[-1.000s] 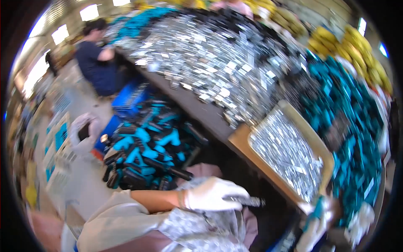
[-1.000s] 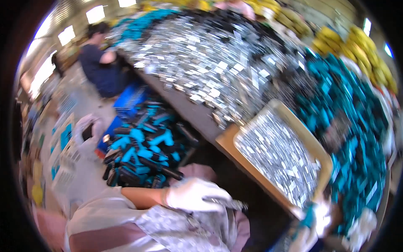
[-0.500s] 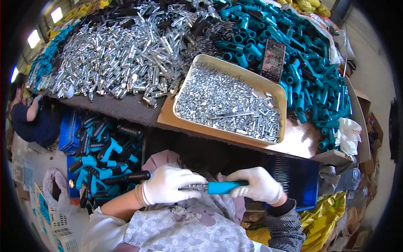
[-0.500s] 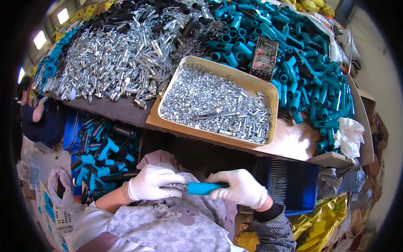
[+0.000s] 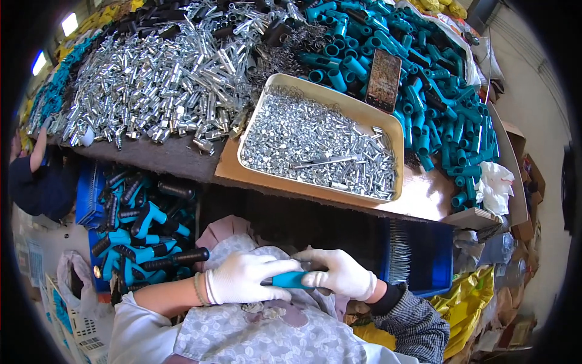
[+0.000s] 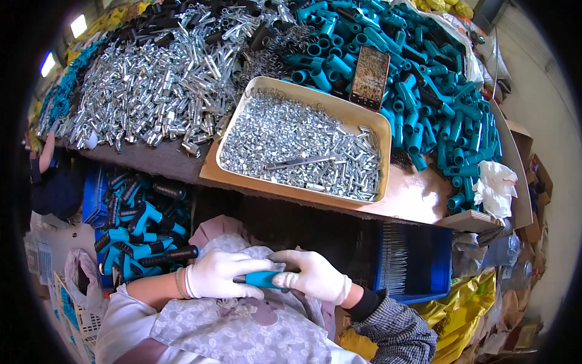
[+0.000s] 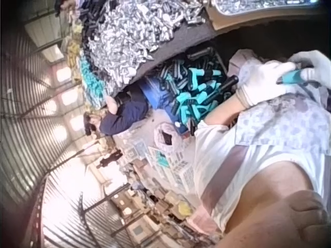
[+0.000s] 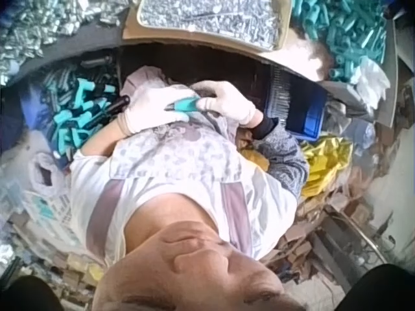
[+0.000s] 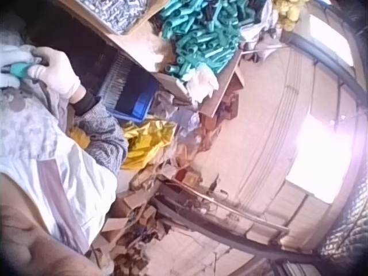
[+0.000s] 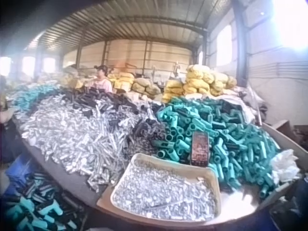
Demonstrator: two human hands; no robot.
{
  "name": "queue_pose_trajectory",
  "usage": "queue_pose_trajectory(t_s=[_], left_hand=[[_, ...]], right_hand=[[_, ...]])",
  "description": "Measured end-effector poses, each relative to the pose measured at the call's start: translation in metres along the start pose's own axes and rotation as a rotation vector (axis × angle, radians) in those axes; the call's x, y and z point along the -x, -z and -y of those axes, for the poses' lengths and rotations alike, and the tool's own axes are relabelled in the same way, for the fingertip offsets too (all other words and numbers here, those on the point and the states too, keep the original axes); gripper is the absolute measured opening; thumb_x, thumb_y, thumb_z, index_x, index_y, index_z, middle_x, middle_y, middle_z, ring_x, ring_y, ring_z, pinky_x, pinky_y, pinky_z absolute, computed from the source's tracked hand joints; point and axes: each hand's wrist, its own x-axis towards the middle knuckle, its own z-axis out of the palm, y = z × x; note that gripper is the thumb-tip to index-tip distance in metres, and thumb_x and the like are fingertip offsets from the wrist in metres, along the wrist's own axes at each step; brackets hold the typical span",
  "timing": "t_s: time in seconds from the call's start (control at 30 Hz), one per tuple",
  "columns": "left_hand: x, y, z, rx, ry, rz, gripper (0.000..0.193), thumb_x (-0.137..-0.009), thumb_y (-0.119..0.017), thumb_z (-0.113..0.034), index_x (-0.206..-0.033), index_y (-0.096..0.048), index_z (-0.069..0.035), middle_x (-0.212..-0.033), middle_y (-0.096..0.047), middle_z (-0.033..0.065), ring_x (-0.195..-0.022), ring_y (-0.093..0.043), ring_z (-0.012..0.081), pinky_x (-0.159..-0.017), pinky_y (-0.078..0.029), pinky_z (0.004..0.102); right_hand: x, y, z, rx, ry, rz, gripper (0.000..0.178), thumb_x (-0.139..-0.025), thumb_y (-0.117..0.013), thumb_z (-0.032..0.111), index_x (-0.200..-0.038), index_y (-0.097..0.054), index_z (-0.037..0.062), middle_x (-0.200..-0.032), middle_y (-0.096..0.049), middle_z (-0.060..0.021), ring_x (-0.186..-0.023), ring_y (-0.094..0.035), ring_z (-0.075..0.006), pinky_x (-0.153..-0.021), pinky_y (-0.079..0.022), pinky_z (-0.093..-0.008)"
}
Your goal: Assembling green plastic handles onto metal tool components.
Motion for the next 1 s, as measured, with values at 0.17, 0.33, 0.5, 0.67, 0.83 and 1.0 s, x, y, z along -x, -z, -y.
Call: queue_pose_trajectory(t_s=[0.17,0.33,0.5,0.67,0.83,1.0], left_hand=[[-0.013,-0.021,0.006,-0.002,-0.012,-0.027,0.043,-0.077,-0.080,-0.033,-0.111,-0.068,-0.010,-0.083,-0.067,0.0110,-0.075,-0.069,0.0294,-0.068,-0.056,0.0378],[-0.019,-0.021,0.010,-0.004,-0.007,-0.073,0.042,-0.076,-0.081,-0.030,-0.111,-0.068,-0.010,-0.080,-0.066,0.0095,-0.070,-0.068,0.0290,-0.063,-0.055,0.0380],[-0.014,-0.011,0.011,-0.047,0.061,-0.149,0.045,-0.078,-0.080,-0.034,-0.114,-0.068,-0.010,-0.075,-0.066,0.0088,-0.063,-0.067,0.0265,-0.056,-0.052,0.0348],[-0.014,-0.005,0.011,-0.098,0.109,-0.126,0.046,-0.078,-0.080,-0.035,-0.115,-0.068,-0.010,-0.076,-0.067,0.0082,-0.063,-0.067,0.0258,-0.055,-0.052,0.0345],[-0.013,-0.005,0.012,-0.107,0.098,-0.135,0.046,-0.080,-0.079,-0.035,-0.117,-0.067,-0.010,-0.078,-0.067,0.0089,-0.063,-0.068,0.0261,-0.055,-0.052,0.0350],[-0.013,-0.003,0.013,-0.124,0.106,-0.140,0.046,-0.080,-0.079,-0.034,-0.117,-0.067,-0.010,-0.079,-0.067,0.0090,-0.065,-0.068,0.0264,-0.057,-0.053,0.0354]], right_hand=[[-0.018,-0.007,-0.004,0.069,0.122,-0.046,0.051,-0.086,-0.074,0.026,-0.126,-0.061,-0.0030,-0.104,-0.071,-0.0214,-0.092,-0.071,-0.0266,-0.084,-0.054,-0.0344],[-0.016,0.013,0.015,0.442,0.286,-0.085,0.039,-0.088,-0.071,0.027,-0.117,-0.066,0.0018,-0.099,-0.070,-0.0201,-0.093,-0.069,-0.0357,-0.082,-0.055,-0.0381],[-0.002,0.087,0.033,0.830,0.463,-0.903,0.006,-0.082,-0.067,0.007,-0.084,-0.071,0.0035,-0.081,-0.067,-0.0136,-0.077,-0.065,-0.0332,-0.071,-0.052,-0.0401],[-0.018,0.111,0.037,1.003,0.006,-0.986,0.024,-0.077,-0.075,0.024,-0.084,-0.074,0.0015,-0.083,-0.070,-0.0168,-0.079,-0.069,-0.0309,-0.074,-0.053,-0.0384],[-0.023,0.119,0.030,0.853,0.107,-0.938,0.019,-0.079,-0.071,0.018,-0.085,-0.073,0.0005,-0.078,-0.070,-0.0174,-0.073,-0.070,-0.0302,-0.069,-0.054,-0.0367],[-0.025,0.122,0.024,0.927,0.136,-0.936,0.014,-0.081,-0.066,0.013,-0.085,-0.070,0.0007,-0.078,-0.069,-0.0164,-0.072,-0.068,-0.0293,-0.068,-0.052,-0.0362]])
